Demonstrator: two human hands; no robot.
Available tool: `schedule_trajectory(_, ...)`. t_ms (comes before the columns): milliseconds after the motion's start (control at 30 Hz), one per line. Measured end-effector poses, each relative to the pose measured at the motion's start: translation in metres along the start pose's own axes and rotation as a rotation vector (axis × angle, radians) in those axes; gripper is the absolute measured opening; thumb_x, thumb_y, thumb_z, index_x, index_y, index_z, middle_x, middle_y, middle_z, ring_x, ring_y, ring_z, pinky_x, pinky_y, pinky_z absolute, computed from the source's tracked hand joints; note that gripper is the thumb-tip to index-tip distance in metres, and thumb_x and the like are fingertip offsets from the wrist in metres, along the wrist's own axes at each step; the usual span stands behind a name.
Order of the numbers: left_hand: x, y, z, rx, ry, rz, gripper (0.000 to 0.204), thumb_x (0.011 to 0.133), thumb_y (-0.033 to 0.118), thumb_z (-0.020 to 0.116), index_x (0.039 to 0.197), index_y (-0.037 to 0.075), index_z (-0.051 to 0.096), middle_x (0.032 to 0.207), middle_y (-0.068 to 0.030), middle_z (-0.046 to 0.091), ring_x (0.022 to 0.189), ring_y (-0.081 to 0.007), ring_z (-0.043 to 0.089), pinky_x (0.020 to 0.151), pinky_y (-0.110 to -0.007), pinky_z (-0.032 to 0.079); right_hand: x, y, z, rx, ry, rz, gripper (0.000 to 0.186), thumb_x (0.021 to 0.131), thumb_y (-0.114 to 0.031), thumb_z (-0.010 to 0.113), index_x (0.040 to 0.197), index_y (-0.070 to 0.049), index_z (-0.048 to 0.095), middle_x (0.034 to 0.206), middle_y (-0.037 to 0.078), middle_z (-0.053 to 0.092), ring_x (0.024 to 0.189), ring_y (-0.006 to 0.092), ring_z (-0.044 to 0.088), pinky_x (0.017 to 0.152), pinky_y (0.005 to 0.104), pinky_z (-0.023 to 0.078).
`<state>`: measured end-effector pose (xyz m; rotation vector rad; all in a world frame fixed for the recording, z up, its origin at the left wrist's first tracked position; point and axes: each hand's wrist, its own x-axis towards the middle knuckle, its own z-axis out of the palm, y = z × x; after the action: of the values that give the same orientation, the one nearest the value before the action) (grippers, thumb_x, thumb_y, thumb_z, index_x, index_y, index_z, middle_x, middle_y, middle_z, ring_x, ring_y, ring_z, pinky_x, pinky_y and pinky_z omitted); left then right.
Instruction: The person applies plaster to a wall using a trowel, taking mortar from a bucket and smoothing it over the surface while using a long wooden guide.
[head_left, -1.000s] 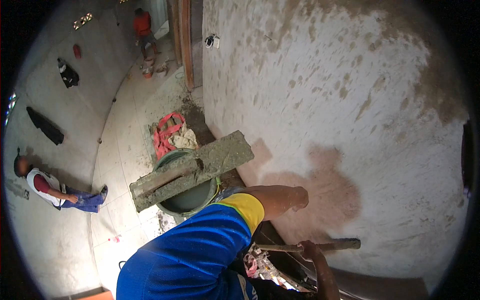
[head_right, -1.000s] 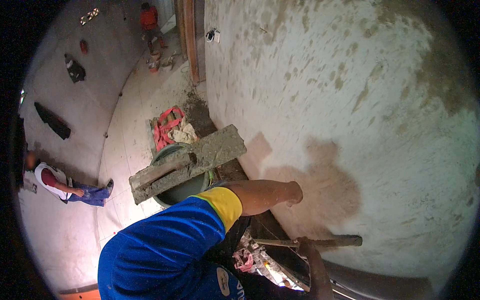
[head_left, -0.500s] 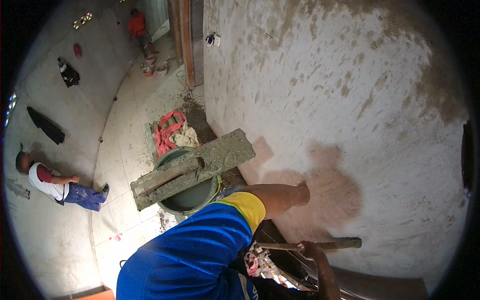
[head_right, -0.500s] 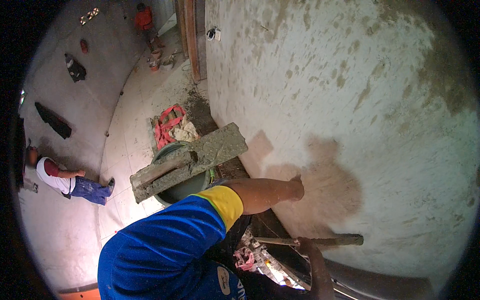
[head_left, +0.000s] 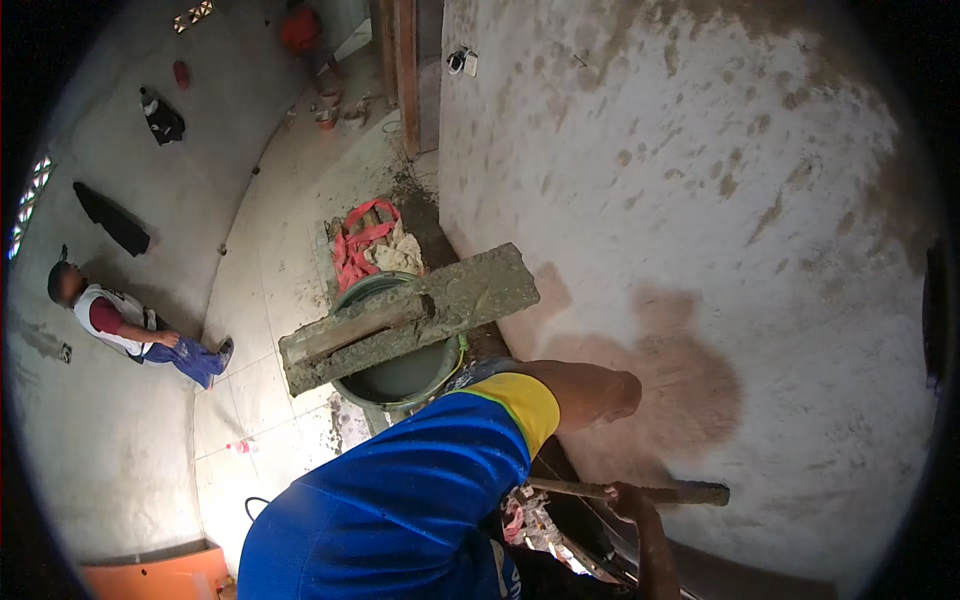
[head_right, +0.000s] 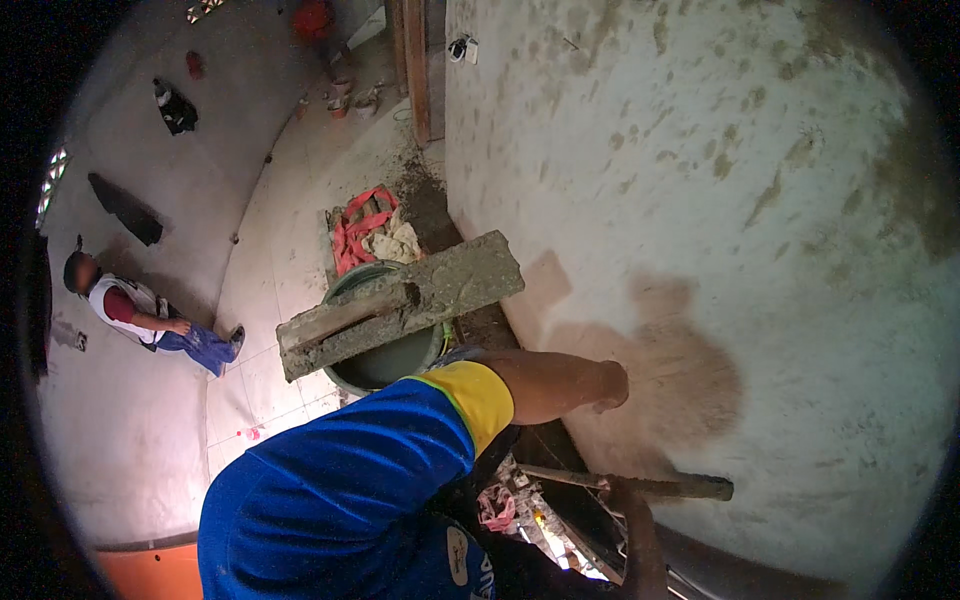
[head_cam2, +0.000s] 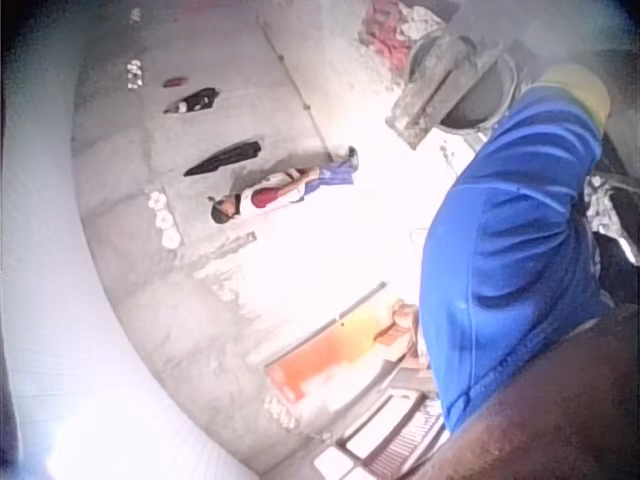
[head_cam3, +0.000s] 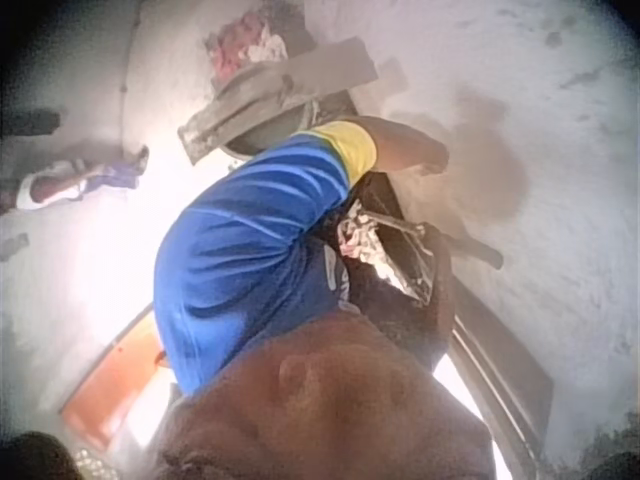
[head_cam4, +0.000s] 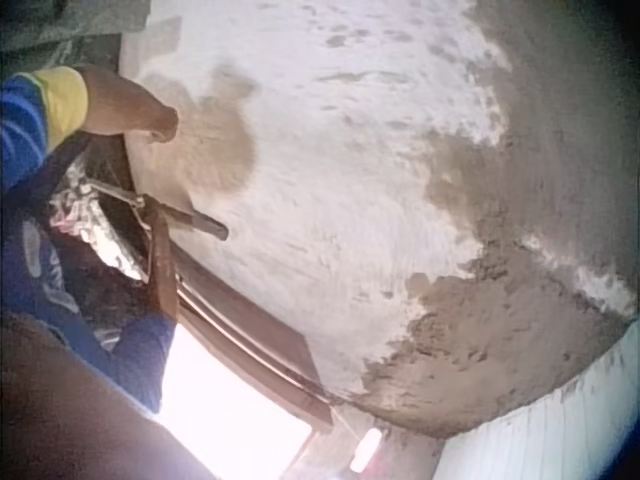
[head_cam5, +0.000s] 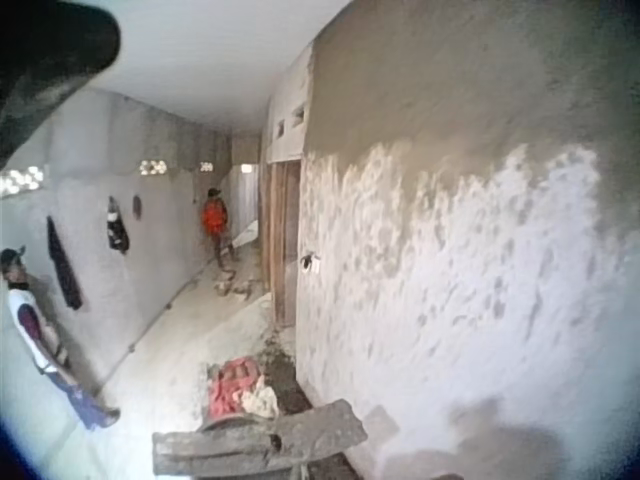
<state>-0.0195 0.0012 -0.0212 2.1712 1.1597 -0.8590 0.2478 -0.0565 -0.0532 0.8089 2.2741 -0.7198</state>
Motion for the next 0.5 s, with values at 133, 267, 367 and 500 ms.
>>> schedule_trajectory(133, -0.027, 0.01, -0.022, -0.032, 0.132, -0.051, 0.04, 0.07, 0.036, 0.065, 0.107, 0.019, 0.061, 0.108, -0.0065, 0.059, 0.102, -0.0291, 0.052, 0.089, -0.046, 0.037, -0.004, 0.008, 0.003, -0.06, 0.037, 0.038, 0.035, 0.075, -0.019, 0.061, 0.107, -0.006, 0.055, 0.106, 0.013, 0.059, 0.1, 0.0262, 0.056, 0.086, 0.0364, 0.044)
schedule_trajectory(267, -0.045, 0.022, -0.026, 0.143, 0.171, -0.245, 0.039, 0.077, 0.032, 0.06, 0.113, 0.02, 0.057, 0.12, -0.0087, 0.051, 0.116, -0.0316, 0.039, 0.097, -0.055, 0.022, -0.009, 0.008, 0.004, -0.154, 0.104, 0.173, 0.034, 0.074, -0.022, 0.06, 0.105, -0.008, 0.057, 0.102, 0.013, 0.06, 0.097, 0.028, 0.057, 0.084, 0.0377, 0.044)
schedule_trajectory(367, -0.047, 0.014, -0.024, 0.265, 0.461, -0.226, 0.043, 0.076, 0.032, 0.059, 0.117, 0.019, 0.053, 0.123, -0.0111, 0.048, 0.12, -0.0331, 0.034, 0.103, -0.055, 0.007, -0.009, 0.011, 0.003, -0.144, 0.136, 0.187, 0.032, 0.075, -0.024, 0.059, 0.103, -0.009, 0.058, 0.1, 0.013, 0.06, 0.095, 0.0289, 0.057, 0.083, 0.0386, 0.044)
schedule_trajectory(500, -0.027, -0.002, -0.014, -0.014, 0.377, -0.082, 0.05, 0.074, 0.035, 0.061, 0.118, 0.013, 0.052, 0.122, -0.0103, 0.05, 0.115, -0.0312, 0.041, 0.099, -0.048, 0.025, 0.006, 0.002, -0.007, -0.223, 0.119, 0.078, 0.032, 0.076, -0.024, 0.057, 0.104, -0.01, 0.058, 0.099, 0.013, 0.061, 0.093, 0.0291, 0.058, 0.082, 0.0385, 0.044)
